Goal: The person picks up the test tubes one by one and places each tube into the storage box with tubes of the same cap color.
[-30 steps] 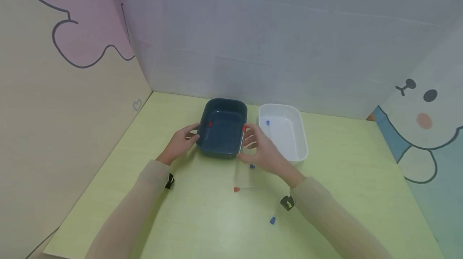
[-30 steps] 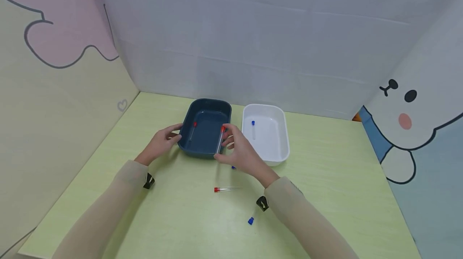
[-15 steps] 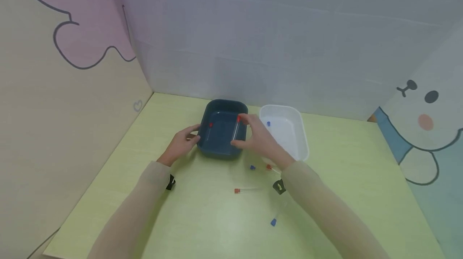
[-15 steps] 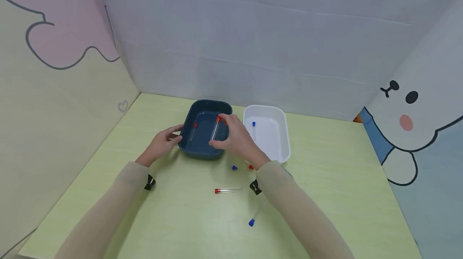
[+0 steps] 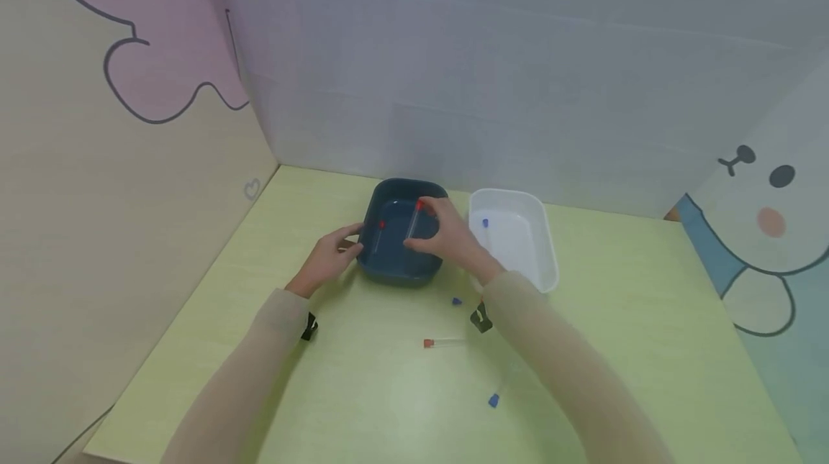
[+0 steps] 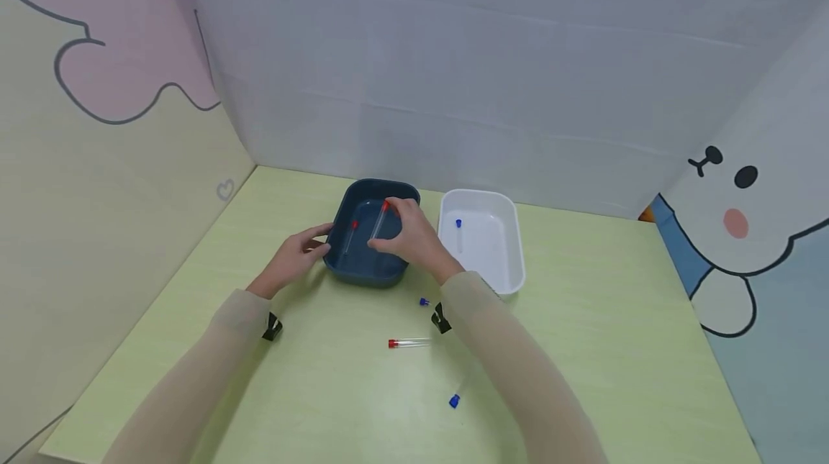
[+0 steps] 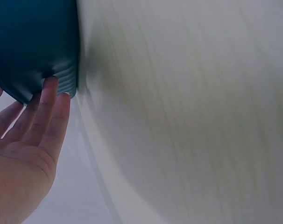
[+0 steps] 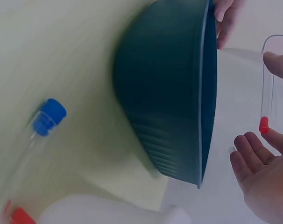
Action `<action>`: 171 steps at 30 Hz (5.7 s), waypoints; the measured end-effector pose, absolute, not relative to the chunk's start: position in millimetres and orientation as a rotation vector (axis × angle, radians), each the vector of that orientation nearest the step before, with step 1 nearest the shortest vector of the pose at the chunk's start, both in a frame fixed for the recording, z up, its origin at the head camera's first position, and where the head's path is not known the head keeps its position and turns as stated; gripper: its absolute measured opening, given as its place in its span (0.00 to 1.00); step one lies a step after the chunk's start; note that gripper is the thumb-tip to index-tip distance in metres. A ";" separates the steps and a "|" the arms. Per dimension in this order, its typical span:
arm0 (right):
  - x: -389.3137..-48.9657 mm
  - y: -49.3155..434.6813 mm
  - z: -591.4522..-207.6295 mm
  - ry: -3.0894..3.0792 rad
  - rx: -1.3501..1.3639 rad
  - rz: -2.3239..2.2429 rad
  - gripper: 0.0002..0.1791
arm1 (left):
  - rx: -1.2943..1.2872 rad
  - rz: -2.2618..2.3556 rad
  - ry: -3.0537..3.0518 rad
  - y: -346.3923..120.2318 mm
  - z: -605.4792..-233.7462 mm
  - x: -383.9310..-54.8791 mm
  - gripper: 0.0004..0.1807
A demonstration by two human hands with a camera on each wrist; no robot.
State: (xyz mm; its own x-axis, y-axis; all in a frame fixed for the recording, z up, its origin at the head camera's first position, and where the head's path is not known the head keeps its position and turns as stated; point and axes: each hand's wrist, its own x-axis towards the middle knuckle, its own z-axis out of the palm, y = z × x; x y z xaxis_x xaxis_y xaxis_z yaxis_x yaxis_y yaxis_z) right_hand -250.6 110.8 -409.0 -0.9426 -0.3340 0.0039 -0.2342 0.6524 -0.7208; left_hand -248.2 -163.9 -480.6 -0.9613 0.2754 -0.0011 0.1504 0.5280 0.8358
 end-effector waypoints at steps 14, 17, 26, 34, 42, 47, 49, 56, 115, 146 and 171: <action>-269.6 89.6 -436.2 2.737 -0.496 -1.129 0.51 | 0.353 1.417 2.621 -165.0 -481.0 -244.0 0.29; -273.5 83.0 -439.7 2.721 -0.498 -1.139 0.51 | 0.341 1.429 2.615 -165.8 -479.8 -243.1 0.29; -280.5 73.2 -449.7 2.709 -0.423 -1.126 0.51 | 0.357 1.437 2.603 -166.6 -482.6 -244.0 0.29; -286.8 65.4 -449.2 2.709 -0.460 -1.060 0.48 | 0.358 1.457 2.602 -167.0 -480.0 -248.2 0.29; -292.0 57.8 -456.1 2.752 -0.439 -0.931 0.47 | 0.363 1.470 2.593 -165.8 -480.7 -249.5 0.29; -294.7 54.5 -462.3 2.768 -0.386 -0.840 0.48 | 0.367 1.472 2.597 -165.1 -483.0 -250.2 0.29; -295.4 53.3 -463.4 2.765 -0.372 -0.813 0.48 | 0.357 1.480 2.591 -165.1 -483.5 -250.9 0.29; -296.9 51.0 -467.7 2.780 -0.349 -0.803 0.47 | 0.377 1.485 2.588 -165.7 -482.1 -251.5 0.29; -262.0 114.7 -398.6 2.678 -0.531 -0.926 0.45 | 0.316 1.493 2.517 -167.7 -481.8 -255.2 0.31; -192.4 127.2 -391.2 2.660 -0.636 -0.873 0.39 | 0.334 1.467 2.522 -168.0 -481.8 -255.3 0.32; -154.9 150.7 -411.2 2.569 -0.687 -0.836 0.28 | 0.339 1.482 2.499 -170.2 -480.2 -254.9 0.32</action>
State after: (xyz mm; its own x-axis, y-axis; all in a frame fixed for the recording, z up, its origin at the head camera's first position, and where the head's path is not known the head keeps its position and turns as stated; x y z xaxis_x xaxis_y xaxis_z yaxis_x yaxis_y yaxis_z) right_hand -154.9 150.7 -411.2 -0.8201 -0.5444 -0.1762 -0.3363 0.7078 -0.6212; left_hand -254.9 -170.2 -480.2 -0.9501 0.3045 -0.0677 0.0867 0.4663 0.8803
